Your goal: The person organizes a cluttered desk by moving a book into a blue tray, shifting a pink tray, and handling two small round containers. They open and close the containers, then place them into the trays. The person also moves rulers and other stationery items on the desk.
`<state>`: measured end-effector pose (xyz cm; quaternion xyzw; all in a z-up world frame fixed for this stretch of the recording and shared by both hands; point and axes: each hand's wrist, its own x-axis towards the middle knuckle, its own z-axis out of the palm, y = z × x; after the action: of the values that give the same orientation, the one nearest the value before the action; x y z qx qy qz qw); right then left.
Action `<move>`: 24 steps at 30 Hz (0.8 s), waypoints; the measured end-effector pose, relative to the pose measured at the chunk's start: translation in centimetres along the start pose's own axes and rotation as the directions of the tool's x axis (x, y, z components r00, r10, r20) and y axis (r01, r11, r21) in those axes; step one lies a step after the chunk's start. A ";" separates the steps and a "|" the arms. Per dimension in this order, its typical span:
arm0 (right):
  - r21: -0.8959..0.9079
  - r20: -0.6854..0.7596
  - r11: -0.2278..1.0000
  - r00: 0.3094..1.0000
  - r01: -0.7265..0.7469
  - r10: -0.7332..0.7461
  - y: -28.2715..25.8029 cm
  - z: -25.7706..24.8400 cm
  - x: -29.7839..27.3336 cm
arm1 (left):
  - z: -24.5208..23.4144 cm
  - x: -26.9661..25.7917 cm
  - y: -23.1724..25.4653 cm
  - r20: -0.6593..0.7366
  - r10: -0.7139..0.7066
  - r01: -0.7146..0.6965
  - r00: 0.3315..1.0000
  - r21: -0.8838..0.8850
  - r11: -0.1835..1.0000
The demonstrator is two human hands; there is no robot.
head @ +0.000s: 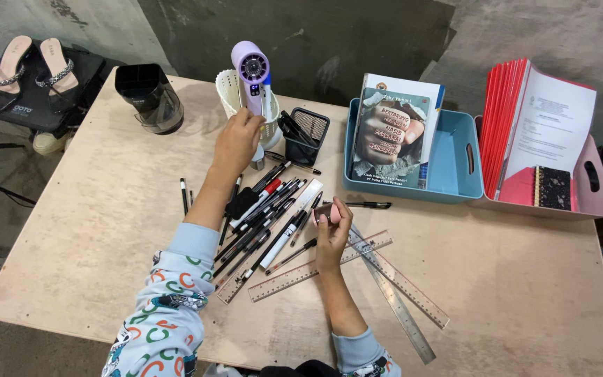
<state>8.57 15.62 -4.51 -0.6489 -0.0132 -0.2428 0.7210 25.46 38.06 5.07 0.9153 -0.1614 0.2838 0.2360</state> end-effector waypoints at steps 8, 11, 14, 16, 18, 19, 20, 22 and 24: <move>-0.017 0.002 1.000 1.000 -0.025 0.025 -0.6 0.1 0.0 | -3.6 0.1 1.2 0.133 -0.014 0.017 0.991 -0.021 1.000; -0.115 -0.010 0.992 0.999 0.052 -0.053 -1.3 0.0 0.2 | -2.8 -1.9 4.4 0.075 -0.141 0.142 0.987 -0.010 0.990; -0.331 0.014 0.926 0.982 0.183 -0.189 -2.5 -1.1 0.1 | -0.9 -6.8 9.4 0.072 -0.096 0.116 0.993 -0.366 0.923; -0.440 0.083 0.847 0.952 0.300 -0.294 -3.1 -1.9 0.2 | 1.1 -9.7 13.0 0.174 -0.104 0.184 0.979 -0.544 0.819; -0.446 0.144 0.825 0.938 0.346 -0.316 -3.5 -2.9 0.3 | 2.9 -12.1 16.4 0.241 -0.119 0.259 0.963 -0.708 0.657; -0.449 0.176 0.813 0.929 0.371 -0.327 -3.7 -3.5 0.4 | 3.7 -13.2 18.0 0.279 -0.140 0.311 0.950 -0.801 0.512; -0.497 0.208 0.771 0.917 0.399 -0.340 -3.9 -4.1 0.5 | 4.4 -13.8 19.0 0.321 -0.153 0.355 0.935 -0.867 0.351; -0.583 0.275 0.679 0.895 0.446 -0.351 -4.4 -5.4 0.4 | 5.1 -15.4 20.3 0.494 -0.154 0.506 0.856 -0.861 0.052; -0.603 0.333 0.640 0.879 0.476 -0.340 -4.9 -6.6 0.4 | 5.8 -16.2 21.0 0.582 -0.079 0.554 0.810 -0.802 -0.225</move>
<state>5.15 9.12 -0.82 -0.8629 -0.1401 -0.3253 0.3605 6.28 20.10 -1.62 0.4647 -0.1034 -0.1578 0.8651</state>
